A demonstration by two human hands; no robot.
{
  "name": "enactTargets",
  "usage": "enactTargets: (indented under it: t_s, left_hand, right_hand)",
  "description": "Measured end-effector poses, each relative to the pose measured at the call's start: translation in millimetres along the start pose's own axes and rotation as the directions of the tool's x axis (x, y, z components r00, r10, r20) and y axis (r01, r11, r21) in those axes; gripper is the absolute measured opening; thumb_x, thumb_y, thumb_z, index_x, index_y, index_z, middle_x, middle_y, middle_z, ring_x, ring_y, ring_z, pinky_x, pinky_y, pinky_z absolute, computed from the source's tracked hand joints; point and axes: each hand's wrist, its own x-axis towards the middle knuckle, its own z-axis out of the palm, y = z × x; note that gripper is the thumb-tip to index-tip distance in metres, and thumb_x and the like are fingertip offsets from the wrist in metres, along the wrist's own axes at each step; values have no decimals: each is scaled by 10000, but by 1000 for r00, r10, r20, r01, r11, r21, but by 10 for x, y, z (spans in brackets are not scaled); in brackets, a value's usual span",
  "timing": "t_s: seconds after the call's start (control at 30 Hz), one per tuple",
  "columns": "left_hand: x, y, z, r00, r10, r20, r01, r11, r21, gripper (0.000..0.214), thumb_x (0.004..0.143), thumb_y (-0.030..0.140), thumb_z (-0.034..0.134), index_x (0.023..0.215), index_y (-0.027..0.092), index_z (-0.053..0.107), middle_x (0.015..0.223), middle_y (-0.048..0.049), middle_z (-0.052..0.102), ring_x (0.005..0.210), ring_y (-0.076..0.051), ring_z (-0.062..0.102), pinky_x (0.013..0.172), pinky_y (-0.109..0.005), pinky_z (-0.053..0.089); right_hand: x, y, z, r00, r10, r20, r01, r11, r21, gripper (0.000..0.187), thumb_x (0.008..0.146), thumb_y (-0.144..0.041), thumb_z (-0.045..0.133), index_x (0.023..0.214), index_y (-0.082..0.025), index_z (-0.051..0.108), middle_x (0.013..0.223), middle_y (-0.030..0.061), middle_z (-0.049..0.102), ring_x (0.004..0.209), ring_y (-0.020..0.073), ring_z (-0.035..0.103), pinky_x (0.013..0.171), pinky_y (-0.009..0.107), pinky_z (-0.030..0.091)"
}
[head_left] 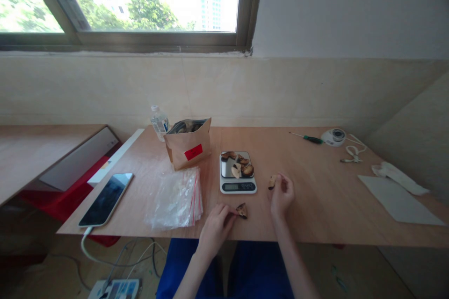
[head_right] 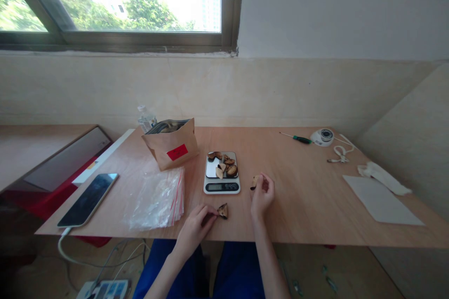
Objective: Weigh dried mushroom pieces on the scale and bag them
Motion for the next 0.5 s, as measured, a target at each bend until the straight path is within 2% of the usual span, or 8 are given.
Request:
enactTargets:
  t_s: [0.17, 0.3, 0.4, 0.5]
  left_hand:
    - [-1, -2, -35, 1000, 2, -12, -3, 999, -40, 139, 877, 199, 452, 892, 221, 588, 899, -35, 618, 883, -181, 581, 776, -311, 465]
    - [32, 52, 1, 1000, 23, -8, -23, 1000, 20, 146, 875, 214, 460, 870, 216, 606, 865, -45, 629, 857, -204, 578, 762, -346, 462]
    - [88, 155, 145, 999, 45, 10, -46, 997, 65, 170, 872, 190, 453, 880, 212, 622, 864, -55, 637, 849, -221, 572, 762, -378, 462]
    - [164, 295, 359, 996, 83, 45, -85, 995, 59, 239, 868, 158, 422, 986, 213, 622, 910, -73, 634, 892, -233, 563, 792, -399, 467]
  right_hand:
    - [-35, -54, 8, 999, 0, 41, 0, 1000, 17, 429, 748, -482, 579, 944, -103, 629, 926, 133, 659, 802, 188, 606, 734, 339, 481]
    - [-3, 37, 7, 999, 34, 10, -34, 999, 33, 476, 719, -518, 600, 942, -98, 636, 935, 140, 663, 834, 208, 612, 754, 368, 491]
    - [27, 97, -19, 994, 90, -54, -85, 993, 82, 503, 697, -538, 613, 945, -100, 630, 928, 132, 666, 816, 213, 623, 751, 384, 503]
    - [37, 104, -76, 987, 119, -106, -105, 987, 125, 499, 677, -527, 641, 940, -103, 628, 902, 123, 671, 783, 211, 635, 750, 388, 513]
